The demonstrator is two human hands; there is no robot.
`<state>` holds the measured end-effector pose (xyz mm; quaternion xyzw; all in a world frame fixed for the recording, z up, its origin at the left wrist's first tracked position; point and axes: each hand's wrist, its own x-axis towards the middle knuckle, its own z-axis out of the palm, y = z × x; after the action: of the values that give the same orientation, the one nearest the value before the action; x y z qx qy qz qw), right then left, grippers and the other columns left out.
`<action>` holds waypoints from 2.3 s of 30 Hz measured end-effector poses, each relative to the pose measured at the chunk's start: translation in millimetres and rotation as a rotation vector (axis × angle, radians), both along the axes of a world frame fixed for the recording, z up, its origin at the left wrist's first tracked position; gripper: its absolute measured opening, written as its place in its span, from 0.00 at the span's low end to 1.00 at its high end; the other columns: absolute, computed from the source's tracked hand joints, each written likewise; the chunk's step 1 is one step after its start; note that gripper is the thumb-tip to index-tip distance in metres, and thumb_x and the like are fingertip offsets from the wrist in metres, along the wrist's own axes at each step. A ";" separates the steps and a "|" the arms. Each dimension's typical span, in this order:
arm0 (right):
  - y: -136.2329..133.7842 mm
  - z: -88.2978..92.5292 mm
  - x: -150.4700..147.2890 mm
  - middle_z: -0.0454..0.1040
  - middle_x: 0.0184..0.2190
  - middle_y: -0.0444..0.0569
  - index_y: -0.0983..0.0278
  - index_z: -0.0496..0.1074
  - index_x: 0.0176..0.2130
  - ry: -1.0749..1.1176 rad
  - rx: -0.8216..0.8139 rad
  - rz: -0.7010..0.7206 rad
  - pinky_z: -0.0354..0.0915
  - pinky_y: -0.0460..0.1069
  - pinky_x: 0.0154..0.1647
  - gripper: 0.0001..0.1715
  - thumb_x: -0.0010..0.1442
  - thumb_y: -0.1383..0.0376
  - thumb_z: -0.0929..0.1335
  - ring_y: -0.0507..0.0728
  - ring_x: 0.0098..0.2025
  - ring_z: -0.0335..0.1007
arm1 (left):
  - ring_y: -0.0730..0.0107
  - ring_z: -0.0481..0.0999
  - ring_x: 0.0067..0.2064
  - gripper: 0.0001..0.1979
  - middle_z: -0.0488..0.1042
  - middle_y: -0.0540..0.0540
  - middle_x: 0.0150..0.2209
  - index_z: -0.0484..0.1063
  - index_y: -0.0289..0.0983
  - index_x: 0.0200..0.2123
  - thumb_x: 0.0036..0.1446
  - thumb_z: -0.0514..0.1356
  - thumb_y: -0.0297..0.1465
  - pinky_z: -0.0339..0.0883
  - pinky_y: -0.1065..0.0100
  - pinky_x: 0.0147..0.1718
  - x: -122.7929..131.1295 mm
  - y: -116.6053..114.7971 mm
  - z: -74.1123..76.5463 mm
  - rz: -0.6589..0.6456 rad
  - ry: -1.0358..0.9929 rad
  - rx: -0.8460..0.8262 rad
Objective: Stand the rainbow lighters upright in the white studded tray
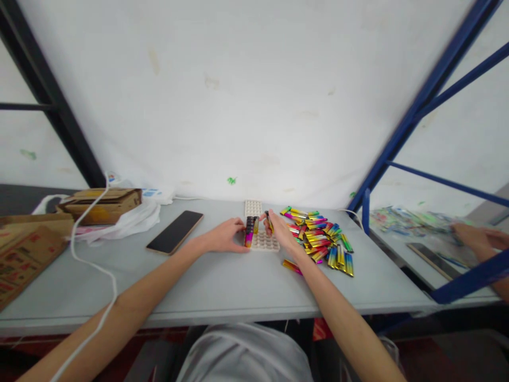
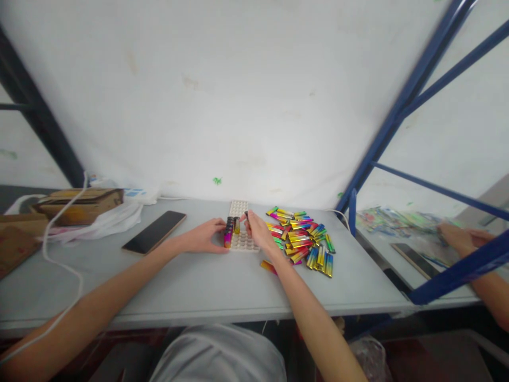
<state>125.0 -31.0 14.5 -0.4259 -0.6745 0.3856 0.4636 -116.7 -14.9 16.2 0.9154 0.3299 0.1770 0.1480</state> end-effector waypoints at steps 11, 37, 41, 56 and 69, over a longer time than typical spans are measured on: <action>-7.7 6.4 9.0 0.76 0.34 0.47 0.61 0.74 0.43 -0.449 0.387 -0.022 0.63 0.49 0.41 0.19 0.74 0.51 0.63 0.57 0.36 0.69 | 0.51 0.75 0.52 0.26 0.77 0.39 0.50 0.80 0.37 0.47 0.53 0.70 0.49 0.69 0.57 0.56 0.4 0.8 -2.2 0.004 0.000 0.009; 11.8 17.0 59.0 0.81 0.35 0.51 0.64 0.79 0.39 -0.788 0.435 -0.344 0.64 0.49 0.45 0.20 0.76 0.57 0.63 0.57 0.38 0.76 | 0.50 0.76 0.52 0.27 0.78 0.39 0.50 0.78 0.37 0.48 0.52 0.69 0.50 0.70 0.59 0.55 1.7 -2.0 2.2 0.048 0.028 0.003; 24.9 15.3 93.1 0.80 0.52 0.58 0.66 0.79 0.52 -0.911 0.309 -0.480 0.64 0.51 0.58 0.15 0.73 0.62 0.66 0.61 0.55 0.75 | 0.51 0.76 0.51 0.26 0.78 0.40 0.50 0.78 0.38 0.47 0.52 0.69 0.51 0.71 0.59 0.54 1.1 -0.5 0.2 0.044 0.027 0.026; 25.4 14.3 97.9 0.84 0.42 0.54 0.65 0.80 0.49 -0.555 0.217 -0.521 0.69 0.54 0.50 0.18 0.68 0.57 0.69 0.62 0.42 0.79 | 0.51 0.77 0.51 0.26 0.78 0.39 0.50 0.77 0.38 0.47 0.54 0.68 0.51 0.71 0.59 0.54 1.9 -0.3 -1.1 0.038 0.055 0.065; 12.3 19.9 58.8 0.84 0.40 0.50 0.62 0.79 0.37 0.655 -0.310 -0.086 0.72 0.49 0.44 0.19 0.47 0.58 0.81 0.55 0.39 0.79 | 0.50 0.77 0.50 0.27 0.78 0.38 0.48 0.77 0.37 0.44 0.52 0.68 0.52 0.72 0.58 0.53 1.8 -0.5 -1.3 0.044 0.031 0.053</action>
<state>183.8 -18.7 34.5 -0.3732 -0.4054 0.5792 0.6008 -114.9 -15.4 14.8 0.9142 0.3474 0.1747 0.1145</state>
